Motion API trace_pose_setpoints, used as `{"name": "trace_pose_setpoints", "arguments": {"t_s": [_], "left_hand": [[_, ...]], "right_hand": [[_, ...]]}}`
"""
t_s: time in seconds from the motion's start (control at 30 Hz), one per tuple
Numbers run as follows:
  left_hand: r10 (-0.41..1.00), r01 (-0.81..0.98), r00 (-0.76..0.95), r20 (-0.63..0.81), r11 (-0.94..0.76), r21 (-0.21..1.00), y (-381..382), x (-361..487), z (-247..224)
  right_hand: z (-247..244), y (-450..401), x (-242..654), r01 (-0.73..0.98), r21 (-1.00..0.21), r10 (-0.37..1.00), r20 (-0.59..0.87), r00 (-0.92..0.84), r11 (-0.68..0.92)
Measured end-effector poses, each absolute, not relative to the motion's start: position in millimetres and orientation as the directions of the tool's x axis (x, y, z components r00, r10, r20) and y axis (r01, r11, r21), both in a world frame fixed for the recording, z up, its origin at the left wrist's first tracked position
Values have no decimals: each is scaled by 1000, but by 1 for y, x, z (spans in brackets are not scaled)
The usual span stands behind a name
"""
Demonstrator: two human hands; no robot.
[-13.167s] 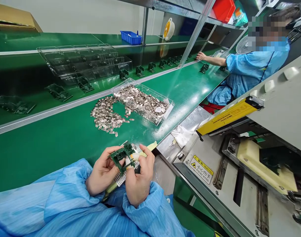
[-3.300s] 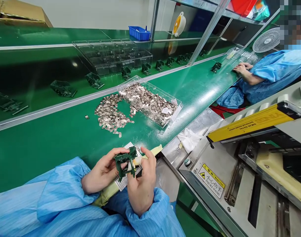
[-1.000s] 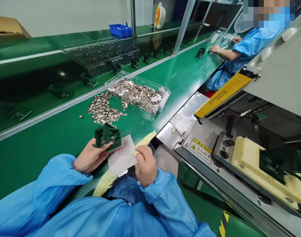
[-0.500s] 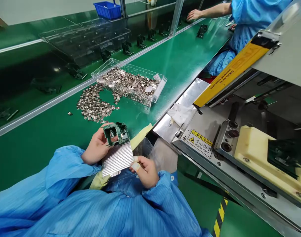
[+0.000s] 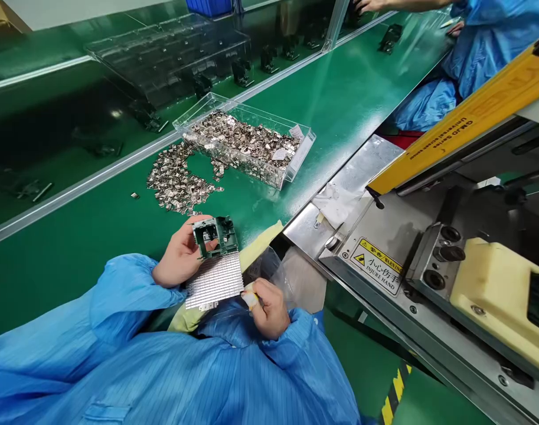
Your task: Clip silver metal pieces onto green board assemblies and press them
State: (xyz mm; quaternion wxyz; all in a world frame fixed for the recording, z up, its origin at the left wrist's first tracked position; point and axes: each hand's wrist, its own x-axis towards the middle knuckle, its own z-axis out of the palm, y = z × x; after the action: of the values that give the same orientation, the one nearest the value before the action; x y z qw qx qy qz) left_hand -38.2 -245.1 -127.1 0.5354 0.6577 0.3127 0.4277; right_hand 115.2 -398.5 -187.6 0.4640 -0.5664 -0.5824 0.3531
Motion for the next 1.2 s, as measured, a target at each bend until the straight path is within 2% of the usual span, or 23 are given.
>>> {"name": "trace_pose_setpoints", "arguments": {"t_s": [0.23,0.33,0.43,0.53,0.63,0.7,0.77,0.9,1.1,1.2], "left_hand": [[869,-69,449,206,-196,978,-245,-38,-128],[873,-104,435,220,-194,975,-246,-38,-127],[872,-162,436,222,-166,973,-251,-38,-122],[862,-219,488,137,-31,975,-261,-38,-117],[845,-258,533,44,113,959,-271,-39,-116],[839,-275,543,26,149,950,-275,-39,-117],[835,-286,549,46,136,949,-276,-39,-118],[821,-254,562,99,58,966,-278,-41,-119],[808,-197,574,131,-19,980,-283,-44,-119],[813,-181,566,137,-39,983,-285,-44,-121]], "right_hand": [[-189,-401,128,503,-855,990,-78,118,-127],[-173,-403,136,549,-813,976,-103,191,-194],[-141,-405,141,493,-850,959,-44,281,-184],[-109,-401,136,334,-939,951,26,309,-83],[-91,-388,123,212,-977,947,52,318,-17],[-88,-377,113,171,-985,933,67,354,5],[-89,-366,105,223,-973,904,140,403,51],[-94,-354,93,447,-887,859,317,403,117],[-100,-347,81,564,-816,844,387,371,127],[-101,-345,79,558,-823,843,371,390,105]]}}
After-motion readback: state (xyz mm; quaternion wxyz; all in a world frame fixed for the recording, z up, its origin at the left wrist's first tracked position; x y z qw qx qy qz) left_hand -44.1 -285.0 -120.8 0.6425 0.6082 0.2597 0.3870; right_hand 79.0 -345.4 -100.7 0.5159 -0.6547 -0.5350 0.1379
